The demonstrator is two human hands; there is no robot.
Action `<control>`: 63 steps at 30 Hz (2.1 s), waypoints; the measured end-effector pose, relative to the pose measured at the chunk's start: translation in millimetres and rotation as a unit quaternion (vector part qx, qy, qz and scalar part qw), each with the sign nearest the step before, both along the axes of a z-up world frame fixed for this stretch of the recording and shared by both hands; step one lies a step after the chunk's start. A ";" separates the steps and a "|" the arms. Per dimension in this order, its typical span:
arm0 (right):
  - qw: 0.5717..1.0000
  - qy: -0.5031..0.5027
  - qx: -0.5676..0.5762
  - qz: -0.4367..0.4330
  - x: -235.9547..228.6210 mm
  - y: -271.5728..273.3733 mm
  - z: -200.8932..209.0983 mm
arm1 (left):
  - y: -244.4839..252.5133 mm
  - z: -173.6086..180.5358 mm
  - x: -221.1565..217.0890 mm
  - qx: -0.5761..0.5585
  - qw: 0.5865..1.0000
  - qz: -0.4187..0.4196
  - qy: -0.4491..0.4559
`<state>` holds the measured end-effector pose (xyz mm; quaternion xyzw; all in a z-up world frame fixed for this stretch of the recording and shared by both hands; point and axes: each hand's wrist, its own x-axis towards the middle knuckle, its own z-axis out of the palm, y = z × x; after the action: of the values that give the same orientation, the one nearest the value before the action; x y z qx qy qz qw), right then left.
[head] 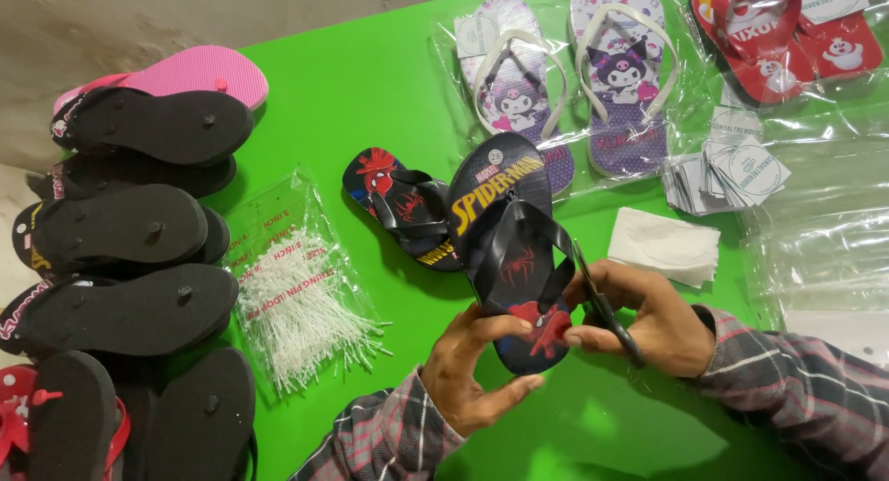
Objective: The person trims the excess material from the edges of the soles and straps of sandals using scissors, then places a cardboard insert into one of the sandals.
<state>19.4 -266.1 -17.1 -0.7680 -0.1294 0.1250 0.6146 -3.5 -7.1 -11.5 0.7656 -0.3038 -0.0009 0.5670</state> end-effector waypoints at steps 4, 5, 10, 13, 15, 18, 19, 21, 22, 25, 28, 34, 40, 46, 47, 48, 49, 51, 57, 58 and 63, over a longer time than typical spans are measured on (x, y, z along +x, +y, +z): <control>0.995 0.053 0.083 0.000 -2.3 1.6 -2.1 | -1.6 -14.7 -2.1 0.014 0.999 0.004 -0.031; 0.991 0.101 0.084 -0.035 -3.0 -0.6 -7.2 | -1.9 -19.1 -3.7 0.032 0.999 0.022 -0.036; 0.983 0.124 0.106 -0.080 0.5 -7.6 -16.6 | 1.6 -22.8 1.6 0.021 0.998 0.063 -0.023; 0.980 0.099 0.147 -0.091 4.2 -9.1 -13.9 | 5.3 -11.7 9.0 0.035 0.987 0.132 -0.089; 0.976 0.104 0.140 -0.131 5.8 -10.3 -11.8 | 10.3 -6.5 12.4 0.109 0.958 0.225 -0.140; 0.974 0.095 0.134 -0.156 6.1 -9.6 -10.3 | 23.3 -26.4 21.3 0.249 0.895 0.303 -0.213; 0.974 0.095 0.133 -0.155 6.2 -9.5 -10.6 | 25.5 -26.9 23.1 0.250 0.894 0.305 -0.212; 0.971 0.084 0.131 -0.183 6.1 -9.6 -11.3 | 29.5 -28.1 26.9 0.345 0.852 0.335 -0.208; 0.971 0.083 0.130 -0.182 6.0 -10.4 -12.0 | 31.9 -34.7 30.0 0.345 0.851 0.336 -0.207; 0.969 0.071 0.127 -0.197 6.3 -11.0 -14.2 | 36.1 -45.6 37.4 0.404 0.833 0.334 -0.178; 0.964 0.073 0.134 -0.216 7.2 -9.8 -14.1 | 36.7 -48.4 41.6 0.397 0.834 0.337 -0.182; 0.967 0.066 0.126 -0.211 7.6 -9.2 -9.6 | 21.4 -45.1 27.9 0.290 0.902 0.263 -0.182; 0.971 0.057 0.125 -0.194 4.5 -10.4 -12.1 | -9.4 -8.6 0.3 0.246 0.920 0.215 -0.216; 0.963 0.090 0.158 -0.197 1.2 -9.7 -13.1 | -7.1 18.5 2.7 -0.073 0.988 0.067 0.117; 0.966 0.085 0.164 -0.183 1.6 -10.3 -12.6 | -6.0 19.2 2.9 -0.047 0.988 0.119 0.083; 0.968 0.081 0.169 -0.169 2.2 -11.0 -12.1 | -5.0 19.7 3.2 -0.022 0.984 0.171 0.048; 0.967 0.082 0.169 -0.170 -0.6 -9.4 -7.4 | -3.5 16.3 2.8 -0.022 0.984 0.170 0.049; 0.975 0.096 0.161 -0.122 -5.0 -5.7 2.0 | 0.1 9.1 2.1 -0.052 0.970 0.171 0.166; 0.999 0.005 0.045 0.011 -17.7 -5.6 -2.7 | 2.3 -10.9 2.8 -0.260 0.894 0.083 0.357; 0.999 0.005 0.045 0.011 -15.6 -3.1 4.3 | 3.5 -10.9 3.2 -0.260 0.894 0.083 0.357; 0.955 -0.221 -0.195 0.013 -6.8 -8.8 -9.2 | 23.3 -1.2 9.7 -0.171 0.946 0.214 0.175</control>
<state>12.6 -274.9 -26.3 -0.8795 -0.2451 -0.0177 0.4075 6.2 16.2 -12.7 0.6923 -0.0249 0.0384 0.7202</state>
